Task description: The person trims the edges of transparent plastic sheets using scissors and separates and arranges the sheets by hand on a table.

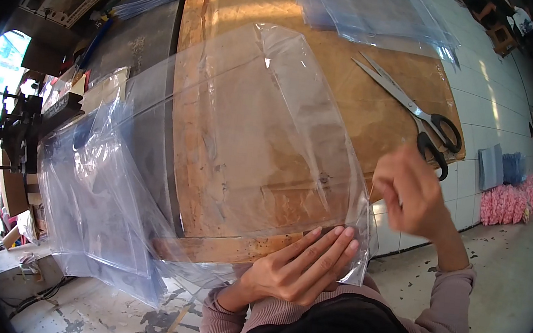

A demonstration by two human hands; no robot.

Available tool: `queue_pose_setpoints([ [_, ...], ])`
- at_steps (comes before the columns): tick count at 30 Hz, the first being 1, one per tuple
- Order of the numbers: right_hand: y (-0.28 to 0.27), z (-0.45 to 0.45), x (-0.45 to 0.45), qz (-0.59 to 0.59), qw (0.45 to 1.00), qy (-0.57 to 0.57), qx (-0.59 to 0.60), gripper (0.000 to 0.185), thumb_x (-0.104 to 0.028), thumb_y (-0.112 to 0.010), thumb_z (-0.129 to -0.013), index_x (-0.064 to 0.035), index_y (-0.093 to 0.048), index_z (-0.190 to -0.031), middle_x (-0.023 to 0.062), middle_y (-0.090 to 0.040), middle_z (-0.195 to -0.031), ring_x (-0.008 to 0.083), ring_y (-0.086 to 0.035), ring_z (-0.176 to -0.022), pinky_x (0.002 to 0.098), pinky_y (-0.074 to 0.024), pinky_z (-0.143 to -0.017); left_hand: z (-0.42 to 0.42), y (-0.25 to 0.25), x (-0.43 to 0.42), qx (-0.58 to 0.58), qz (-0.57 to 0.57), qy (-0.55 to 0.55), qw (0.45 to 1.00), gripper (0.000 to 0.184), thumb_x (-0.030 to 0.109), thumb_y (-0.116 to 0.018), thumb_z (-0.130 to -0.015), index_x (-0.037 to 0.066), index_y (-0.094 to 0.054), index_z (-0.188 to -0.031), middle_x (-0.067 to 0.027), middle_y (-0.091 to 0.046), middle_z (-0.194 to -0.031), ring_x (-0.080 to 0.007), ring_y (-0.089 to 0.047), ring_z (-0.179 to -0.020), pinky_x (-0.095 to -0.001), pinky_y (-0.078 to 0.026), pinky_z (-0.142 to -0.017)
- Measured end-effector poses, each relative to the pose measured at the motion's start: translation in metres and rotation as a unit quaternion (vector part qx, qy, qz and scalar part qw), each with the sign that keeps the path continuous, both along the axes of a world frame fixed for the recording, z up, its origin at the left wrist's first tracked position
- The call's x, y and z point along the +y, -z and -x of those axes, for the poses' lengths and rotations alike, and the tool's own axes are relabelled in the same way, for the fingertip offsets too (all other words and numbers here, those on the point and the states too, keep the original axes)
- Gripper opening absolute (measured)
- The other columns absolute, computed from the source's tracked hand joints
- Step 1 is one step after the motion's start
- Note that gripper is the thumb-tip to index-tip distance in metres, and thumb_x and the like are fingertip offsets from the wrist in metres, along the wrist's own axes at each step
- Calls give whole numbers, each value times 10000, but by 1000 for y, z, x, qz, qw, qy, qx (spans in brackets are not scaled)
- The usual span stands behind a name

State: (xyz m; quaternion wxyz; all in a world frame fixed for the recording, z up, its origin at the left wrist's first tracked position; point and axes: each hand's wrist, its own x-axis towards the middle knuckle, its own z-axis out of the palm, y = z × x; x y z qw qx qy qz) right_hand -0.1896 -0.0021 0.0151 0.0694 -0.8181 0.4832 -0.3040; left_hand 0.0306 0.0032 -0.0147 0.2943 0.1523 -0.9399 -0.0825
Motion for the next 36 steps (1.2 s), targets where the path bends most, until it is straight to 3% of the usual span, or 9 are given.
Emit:
queue_pose_setpoints([
  [9,-3,5,-119,118,989,43,77,111,-1,-548,-761,14,-507,-863,167,-528,-796,338,-551,-775,398,-452,-681,1,-1,2,3,-7,-15,1000,346,280,-472,-929,21,-665,-1052,-100,-670,-1035,-206,-649,-989,-331,-543,-824],
  [14,0,-1,-211,273,937,102,191,83,-14,-543,-820,30,-501,-877,113,-508,-772,267,-535,-708,370,-426,-647,1,-2,2,12,-8,-22,1000,360,296,-461,-936,24,-671,-1042,-103,-671,-1029,-208,-651,-985,-331,-545,-819],
  [17,-13,-17,-255,268,898,192,290,131,-65,-530,-783,31,-561,-867,199,-571,-868,260,-580,-864,313,-502,-777,0,-1,2,28,-1,-13,1000,331,270,-478,-926,27,-673,-1040,-100,-672,-1027,-202,-655,-975,-329,-549,-810],
  [22,-38,-7,-357,364,851,324,196,93,-63,-541,-767,23,-565,-791,182,-593,-815,269,-600,-784,360,-515,-627,1,0,5,5,-25,37,999,327,277,-477,-919,62,-667,-1076,-55,-667,-1059,-178,-640,-1008,-300,-532,-844],
  [25,-63,-8,-341,275,870,224,341,150,-103,-555,-798,44,-575,-778,196,-592,-812,277,-613,-792,368,-519,-613,0,1,7,-11,-18,15,1000,336,288,-462,-926,85,-651,-1114,-27,-653,-1100,-156,-624,-1040,-280,-516,-870],
  [29,-91,18,-273,192,943,204,178,169,-124,-548,-845,44,-565,-850,130,-538,-768,224,-550,-737,345,-468,-624,0,2,5,-24,-11,16,1000,331,283,-453,-931,100,-646,-1129,-17,-646,-1118,-144,-614,-1056,-269,-509,-881],
  [33,-99,95,-163,91,958,261,81,167,-122,-525,-900,41,-539,-933,46,-461,-717,143,-463,-655,305,-398,-621,0,7,5,-27,17,10,999,328,277,-459,-924,109,-639,-1142,-15,-638,-1136,-134,-606,-1069,-261,-501,-890],
  [34,-99,115,-132,94,959,259,68,277,-232,-484,-952,37,-548,-974,11,-418,-698,94,-389,-643,260,-361,-607,1,8,5,-28,24,9,999,330,283,-463,-923,112,-636,-1146,-15,-637,-1139,-131,-606,-1068,-258,-500,-889],
  [36,-108,132,-77,-12,898,418,133,285,-227,-479,-955,36,-555,-1033,59,-510,-739,166,-477,-666,265,-402,-667,1,8,6,-34,25,5,999,341,302,-472,-919,109,-631,-1151,-20,-630,-1153,-131,-602,-1075,-261,-489,-899],
])
